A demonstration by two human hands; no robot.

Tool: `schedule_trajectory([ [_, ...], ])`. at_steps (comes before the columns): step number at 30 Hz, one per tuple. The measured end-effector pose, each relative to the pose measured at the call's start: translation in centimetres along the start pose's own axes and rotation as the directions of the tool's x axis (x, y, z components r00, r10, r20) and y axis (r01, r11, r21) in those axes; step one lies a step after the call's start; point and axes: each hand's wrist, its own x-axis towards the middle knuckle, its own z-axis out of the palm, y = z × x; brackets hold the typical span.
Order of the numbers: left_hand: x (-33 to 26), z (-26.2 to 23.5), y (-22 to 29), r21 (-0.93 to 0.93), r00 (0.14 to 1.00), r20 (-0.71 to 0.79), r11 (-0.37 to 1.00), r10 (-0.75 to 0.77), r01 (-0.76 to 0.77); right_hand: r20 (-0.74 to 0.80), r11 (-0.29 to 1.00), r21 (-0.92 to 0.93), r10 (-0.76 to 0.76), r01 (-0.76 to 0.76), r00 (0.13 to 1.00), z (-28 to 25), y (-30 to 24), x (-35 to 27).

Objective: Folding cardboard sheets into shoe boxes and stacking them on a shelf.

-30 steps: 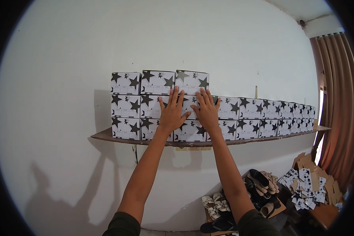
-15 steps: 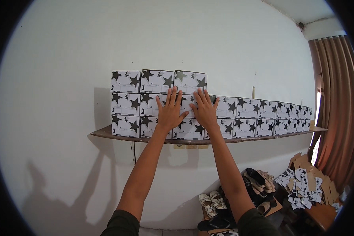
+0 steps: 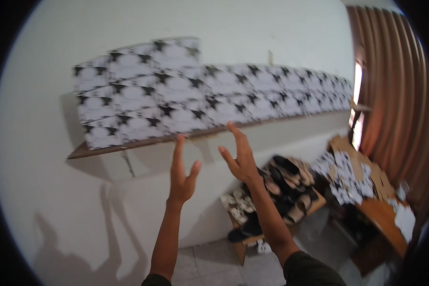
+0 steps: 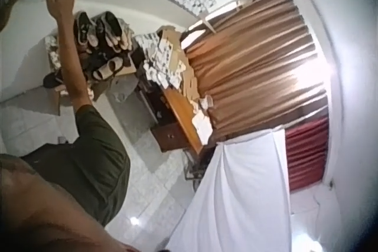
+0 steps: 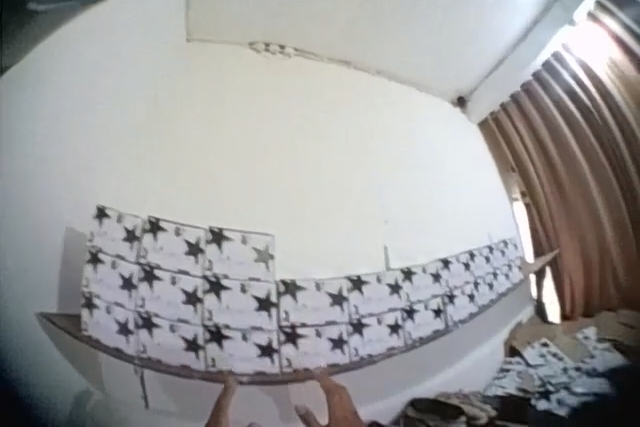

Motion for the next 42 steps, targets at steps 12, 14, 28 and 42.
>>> schedule_trajectory([
  [12, -18.3, 24.5, 2.6, -0.436, 0.757, 0.515, 0.638, -0.402, 0.635, 0.02, 0.661, 0.004, 0.75, -0.751, 0.661, -23.7, 1.8, -28.5],
  [14, -20.6, 29.3, 3.9, -0.439, 0.711, 0.582, 0.584, -0.394, 0.683, -0.05, 0.577, -0.031, 0.814, -0.816, 0.578, -28.6, 1.7, -32.3],
  [28, -24.8, 61.0, 19.6, -0.432, 0.578, 0.788, 0.477, -0.213, 0.765, -0.383, 0.395, -0.089, 0.834, -0.914, 0.398, -57.5, 5.4, -42.7],
  [42, -22.0, 83.6, 15.5, -0.397, 0.528, 0.812, 0.427, -0.25, 0.813, -0.399, 0.331, -0.122, 0.847, -0.936, 0.351, -69.7, 24.0, -44.1],
])
